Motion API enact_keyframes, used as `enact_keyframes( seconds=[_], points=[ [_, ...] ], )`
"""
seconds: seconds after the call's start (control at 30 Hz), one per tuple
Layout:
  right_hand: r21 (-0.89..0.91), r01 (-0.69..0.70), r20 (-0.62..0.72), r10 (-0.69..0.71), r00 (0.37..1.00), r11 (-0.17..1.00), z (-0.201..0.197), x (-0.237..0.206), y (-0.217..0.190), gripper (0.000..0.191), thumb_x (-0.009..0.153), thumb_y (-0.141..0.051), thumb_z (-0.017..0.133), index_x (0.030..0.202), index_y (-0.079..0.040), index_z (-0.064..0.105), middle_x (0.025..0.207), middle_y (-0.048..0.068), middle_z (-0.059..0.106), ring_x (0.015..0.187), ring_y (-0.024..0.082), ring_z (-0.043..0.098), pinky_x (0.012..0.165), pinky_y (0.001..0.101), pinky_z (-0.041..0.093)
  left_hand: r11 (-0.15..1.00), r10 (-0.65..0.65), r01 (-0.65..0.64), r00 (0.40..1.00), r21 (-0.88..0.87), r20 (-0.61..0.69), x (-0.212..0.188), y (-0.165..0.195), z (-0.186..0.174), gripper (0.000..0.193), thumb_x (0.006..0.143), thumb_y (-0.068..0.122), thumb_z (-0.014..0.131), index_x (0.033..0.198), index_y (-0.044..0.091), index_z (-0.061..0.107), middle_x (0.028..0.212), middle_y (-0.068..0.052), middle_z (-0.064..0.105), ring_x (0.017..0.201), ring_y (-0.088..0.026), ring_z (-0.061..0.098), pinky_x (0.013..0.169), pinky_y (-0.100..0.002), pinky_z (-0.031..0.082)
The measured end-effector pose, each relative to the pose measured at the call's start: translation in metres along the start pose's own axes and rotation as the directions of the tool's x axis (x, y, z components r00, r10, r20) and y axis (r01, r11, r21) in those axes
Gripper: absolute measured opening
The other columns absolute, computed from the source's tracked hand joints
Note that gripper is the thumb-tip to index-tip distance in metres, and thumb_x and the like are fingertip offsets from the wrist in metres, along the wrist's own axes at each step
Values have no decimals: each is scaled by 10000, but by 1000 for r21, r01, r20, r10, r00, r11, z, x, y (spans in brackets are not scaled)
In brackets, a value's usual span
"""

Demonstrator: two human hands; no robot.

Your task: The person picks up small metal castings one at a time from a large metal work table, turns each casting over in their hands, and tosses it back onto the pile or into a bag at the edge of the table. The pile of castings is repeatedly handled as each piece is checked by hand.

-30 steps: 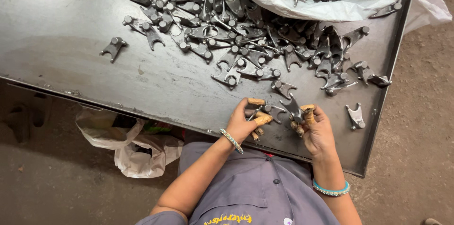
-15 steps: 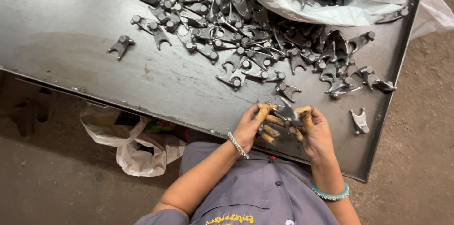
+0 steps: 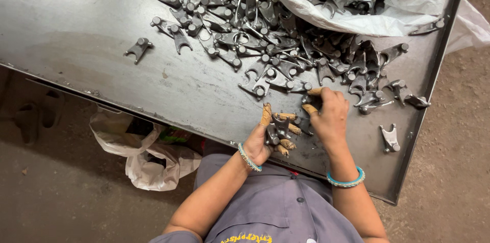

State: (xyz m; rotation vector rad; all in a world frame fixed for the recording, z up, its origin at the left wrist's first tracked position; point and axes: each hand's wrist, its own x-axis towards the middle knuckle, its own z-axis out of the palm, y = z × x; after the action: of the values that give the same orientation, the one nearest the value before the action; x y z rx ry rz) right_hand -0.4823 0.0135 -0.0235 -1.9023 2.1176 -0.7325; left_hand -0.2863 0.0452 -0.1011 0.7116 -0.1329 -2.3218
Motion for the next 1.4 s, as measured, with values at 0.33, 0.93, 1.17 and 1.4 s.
enact_keyframes(
  seconds=[0.33,0.93,1.17,1.4],
  points=[
    [902,-428,430,192,882,-49,-5,-41,75,499,809,-16,795,1263,-54,592,1127,109,711,985,168,712,801,257,576,993,-9,-15,981,119,195,-8,25,31,673,1011,558,528,1399,9,555,1215,-187,712,1090,-337,738,848,-439,621],
    [781,-287,286,91,954,555,-22,-32,17,229,905,-69,784,1110,18,732,1046,90,756,927,154,698,821,284,571,982,-108,128,983,-139,145,3,7,31,540,897,463,645,1320,127,633,1242,-79,717,1146,-283,706,909,-586,608],
    [153,143,-70,-134,989,978,-4,22,-15,609,712,-91,908,1254,-12,640,1066,183,641,1000,353,590,882,407,489,988,-90,100,992,-114,91,-3,9,15,560,1000,525,627,1292,47,627,1285,-174,695,1151,-340,691,920,-529,599],
    [219,-37,19,34,999,975,3,15,-9,553,728,-74,898,1212,-56,633,1036,101,700,981,274,653,878,383,528,989,-75,81,996,-124,53,-9,10,9,557,969,504,656,1270,35,640,1286,-180,692,1148,-359,696,893,-526,600]
  ],
)
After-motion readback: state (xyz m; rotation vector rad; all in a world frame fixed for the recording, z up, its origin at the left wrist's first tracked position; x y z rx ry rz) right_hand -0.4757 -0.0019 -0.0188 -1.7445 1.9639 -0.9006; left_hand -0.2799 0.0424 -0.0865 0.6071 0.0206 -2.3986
